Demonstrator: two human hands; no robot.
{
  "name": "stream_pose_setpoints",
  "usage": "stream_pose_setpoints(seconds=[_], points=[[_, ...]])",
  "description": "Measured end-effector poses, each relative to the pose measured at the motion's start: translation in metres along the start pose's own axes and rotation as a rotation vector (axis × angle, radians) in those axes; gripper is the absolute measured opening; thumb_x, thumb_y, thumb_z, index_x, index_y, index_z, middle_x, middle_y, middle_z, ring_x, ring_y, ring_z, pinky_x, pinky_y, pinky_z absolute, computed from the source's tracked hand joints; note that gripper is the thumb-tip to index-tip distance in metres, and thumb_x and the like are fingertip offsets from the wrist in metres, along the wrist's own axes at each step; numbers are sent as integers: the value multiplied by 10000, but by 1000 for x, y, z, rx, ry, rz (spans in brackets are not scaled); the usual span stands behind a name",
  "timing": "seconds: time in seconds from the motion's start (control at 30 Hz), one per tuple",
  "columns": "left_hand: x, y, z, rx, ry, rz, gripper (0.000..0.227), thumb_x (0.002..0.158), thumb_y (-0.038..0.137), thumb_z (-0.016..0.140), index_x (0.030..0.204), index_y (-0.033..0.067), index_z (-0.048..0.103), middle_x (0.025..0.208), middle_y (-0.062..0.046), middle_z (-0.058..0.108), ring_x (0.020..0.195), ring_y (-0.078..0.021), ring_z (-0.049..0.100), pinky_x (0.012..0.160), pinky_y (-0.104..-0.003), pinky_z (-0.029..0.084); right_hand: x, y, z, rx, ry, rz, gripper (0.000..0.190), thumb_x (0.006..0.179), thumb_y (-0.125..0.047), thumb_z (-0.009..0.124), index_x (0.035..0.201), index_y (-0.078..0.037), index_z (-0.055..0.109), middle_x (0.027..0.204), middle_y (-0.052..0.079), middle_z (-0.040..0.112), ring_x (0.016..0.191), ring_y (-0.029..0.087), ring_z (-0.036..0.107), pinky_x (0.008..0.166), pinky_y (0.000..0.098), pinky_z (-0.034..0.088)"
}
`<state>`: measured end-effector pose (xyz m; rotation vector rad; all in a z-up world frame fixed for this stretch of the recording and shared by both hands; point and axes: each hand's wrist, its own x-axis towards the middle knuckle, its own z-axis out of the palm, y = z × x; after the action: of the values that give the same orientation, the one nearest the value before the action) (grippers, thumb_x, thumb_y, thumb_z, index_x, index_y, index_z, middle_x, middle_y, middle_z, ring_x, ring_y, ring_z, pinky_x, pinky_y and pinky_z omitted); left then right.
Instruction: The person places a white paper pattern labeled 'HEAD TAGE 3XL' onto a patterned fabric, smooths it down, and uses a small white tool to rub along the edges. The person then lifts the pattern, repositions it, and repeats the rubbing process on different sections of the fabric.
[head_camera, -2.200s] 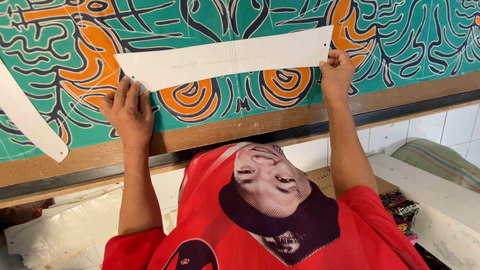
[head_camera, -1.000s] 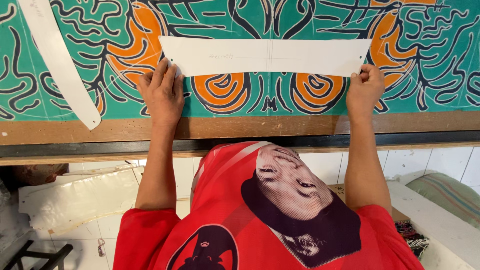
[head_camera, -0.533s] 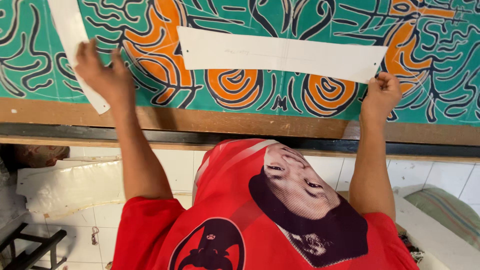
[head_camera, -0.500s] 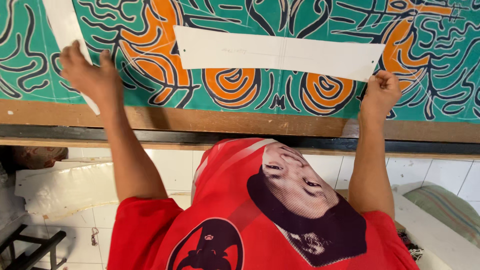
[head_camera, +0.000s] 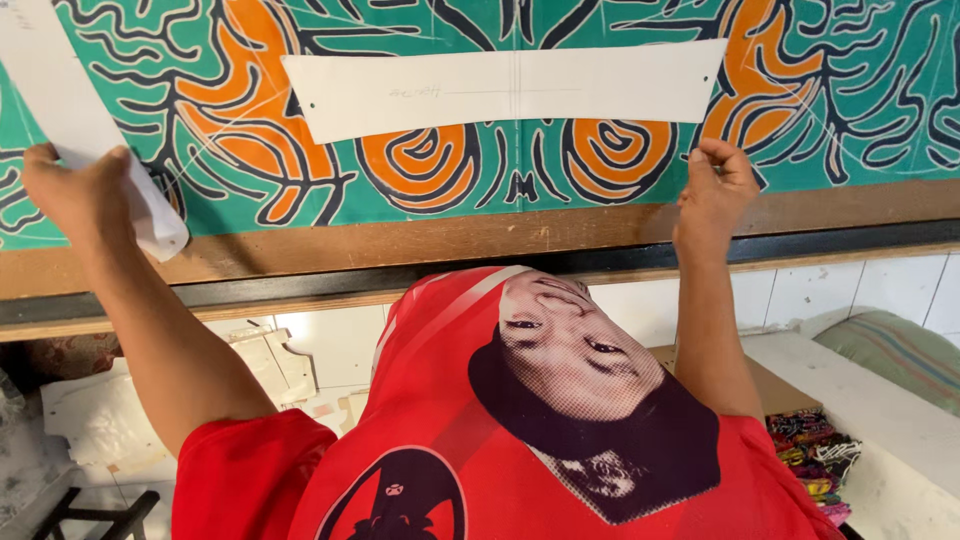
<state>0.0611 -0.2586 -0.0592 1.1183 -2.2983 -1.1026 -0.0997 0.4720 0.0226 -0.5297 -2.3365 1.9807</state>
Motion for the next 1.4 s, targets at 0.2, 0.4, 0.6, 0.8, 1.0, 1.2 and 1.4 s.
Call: stream_pose_setpoints(seconds=[0.2, 0.4, 0.6, 0.8, 1.0, 1.2, 1.4], points=[[-53, 71, -27, -732, -67, -83, 211, 1070, 87, 712, 1228, -32, 638, 1149, -111, 692, 993, -197, 700, 917, -345, 593, -43, 7, 23, -61, -242, -141, 98, 1075, -13, 690, 1168, 13, 677, 1043, 9, 682, 915, 33, 599, 821, 182, 494], [-152, 190, -3, -1054, -68, 68, 281, 973, 54, 742, 1216, 95, 607, 1075, -87, 681, 931, -197, 675, 788, -335, 553, -79, -30, 68, -160, -628, -164, 400, 961, -23, 746, 1350, -34, 651, 1133, 9, 662, 746, 23, 463, 680, 175, 426], [-258, 248, 65, -963, -442, 59, 129, 972, 50, 780, 1038, -3, 683, 973, -97, 704, 842, -156, 642, 789, -276, 515, -92, -76, 88, -17, -910, -172, 638, 894, -109, 793, 1467, -96, 514, 1292, 16, 659, 660, -9, 385, 618, 160, 401], [-303, 236, 99, -771, -696, -114, 180, 897, 11, 791, 1070, -13, 746, 1070, -80, 736, 929, -149, 653, 830, -261, 524, -96, -63, 87, -14, -893, -162, 174, 1032, -95, 697, 1198, -59, 735, 1022, 8, 704, 831, 56, 600, 719, 209, 496], [-284, 220, 83, -1127, -652, -333, 405, 867, 8, 798, 1244, 85, 671, 1163, -10, 717, 1051, -140, 674, 967, -285, 550, -75, -37, 50, -171, -795, -90, 71, 988, -28, 677, 1047, -2, 706, 943, 17, 643, 880, 101, 599, 803, 250, 495], [-252, 192, 61, -1343, -391, -454, 222, 1036, -74, 744, 1230, 12, 677, 1096, -61, 704, 1009, -165, 648, 860, -272, 497, -47, -33, -5, -325, -581, 25, 104, 996, -34, 696, 1087, 5, 728, 930, 10, 631, 870, 84, 556, 794, 234, 461], [-240, 170, 69, -1169, -331, -460, 130, 1010, -36, 708, 1122, 7, 658, 1023, -87, 707, 887, -182, 678, 779, -330, 557, -26, -39, -35, -361, -437, 34, 157, 999, -16, 697, 1154, -4, 677, 984, -16, 625, 896, 59, 544, 797, 212, 455]])
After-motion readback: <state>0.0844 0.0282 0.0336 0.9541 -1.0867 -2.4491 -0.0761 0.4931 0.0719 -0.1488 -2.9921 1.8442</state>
